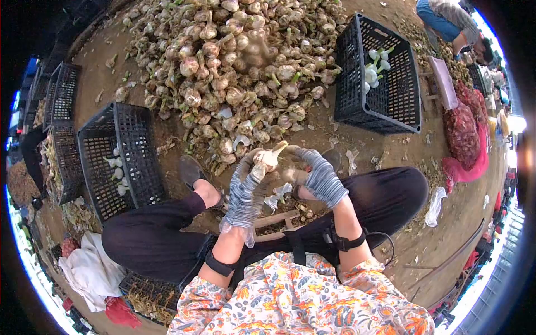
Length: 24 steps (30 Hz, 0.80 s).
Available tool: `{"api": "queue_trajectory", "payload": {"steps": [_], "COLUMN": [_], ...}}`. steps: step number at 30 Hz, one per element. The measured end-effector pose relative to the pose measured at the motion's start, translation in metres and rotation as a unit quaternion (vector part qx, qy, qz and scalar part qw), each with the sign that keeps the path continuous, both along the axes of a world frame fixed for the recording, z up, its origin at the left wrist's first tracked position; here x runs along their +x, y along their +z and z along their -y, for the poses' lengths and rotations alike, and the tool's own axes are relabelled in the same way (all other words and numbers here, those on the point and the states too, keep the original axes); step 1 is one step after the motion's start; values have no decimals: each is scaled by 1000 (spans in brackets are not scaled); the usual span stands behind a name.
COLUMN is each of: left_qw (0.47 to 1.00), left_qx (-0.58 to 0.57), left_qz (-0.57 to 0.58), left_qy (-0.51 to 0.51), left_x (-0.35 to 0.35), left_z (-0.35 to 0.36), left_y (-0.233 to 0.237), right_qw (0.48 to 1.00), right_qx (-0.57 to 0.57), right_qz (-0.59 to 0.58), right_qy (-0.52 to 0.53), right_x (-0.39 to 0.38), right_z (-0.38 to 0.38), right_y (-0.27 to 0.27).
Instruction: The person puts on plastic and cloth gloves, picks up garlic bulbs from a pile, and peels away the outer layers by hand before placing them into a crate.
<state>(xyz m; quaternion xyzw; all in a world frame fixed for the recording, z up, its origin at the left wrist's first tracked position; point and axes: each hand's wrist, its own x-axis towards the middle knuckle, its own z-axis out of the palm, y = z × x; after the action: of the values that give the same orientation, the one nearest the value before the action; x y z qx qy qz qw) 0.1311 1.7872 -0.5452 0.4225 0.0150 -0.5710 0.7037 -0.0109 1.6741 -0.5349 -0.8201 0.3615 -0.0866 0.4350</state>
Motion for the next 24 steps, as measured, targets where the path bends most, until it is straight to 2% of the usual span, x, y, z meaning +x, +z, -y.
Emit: {"api": "queue_trajectory", "payload": {"steps": [1, 2, 3, 5, 6, 9, 13, 14, 17, 20, 22, 23, 24], "left_qw": [1000, 999, 999, 990, 982, 985, 987, 987, 994, 998, 999, 999, 996], "left_qx": [0, 2, 5, -19, -7, -4, 10, 10, -3, -8, 25, 25, 17], "left_qz": [0, 40, 40, 137, 184, 168, 154, 153, 102, 38, 3, 2, 74], "left_qy": [3, -8, -11, -33, -44, -38, -43, -44, -40, -54, -46, -46, -45], "left_x": [-1, -1, -2, -4, -5, -9, -9, -8, -7, -4, -4, -5, -6], "left_z": [1, 1, -1, 3, 4, 3, 1, 1, 3, 4, 4, 5, 6], "left_y": [1, -3, -3, -1, 1, 3, 0, 1, 6, 8, 8, 6, 3], "right_qw": [979, 917, 916, 885, 929, 912, 925, 909, 932, 920, 924, 927, 928], "right_qx": [155, 306, 308, 389, 267, 281, 247, 304, 252, 305, 285, 264, 264], "right_qz": [108, 212, 212, 198, 191, 214, 206, 192, 202, 190, 205, 220, 219], "right_qy": [-73, -144, -148, -162, -175, -206, -201, -210, -166, -159, -153, -148, -148], "right_x": [4, 7, 10, 16, 21, 19, 19, 18, 13, 9, 9, 9, 8], "right_z": [1, 0, -3, -2, -8, -12, -12, -10, -6, -2, -4, -4, -5], "right_y": [-1, -2, 1, 10, 1, -9, -1, 5, 7, 14, 13, 13, 7]}}
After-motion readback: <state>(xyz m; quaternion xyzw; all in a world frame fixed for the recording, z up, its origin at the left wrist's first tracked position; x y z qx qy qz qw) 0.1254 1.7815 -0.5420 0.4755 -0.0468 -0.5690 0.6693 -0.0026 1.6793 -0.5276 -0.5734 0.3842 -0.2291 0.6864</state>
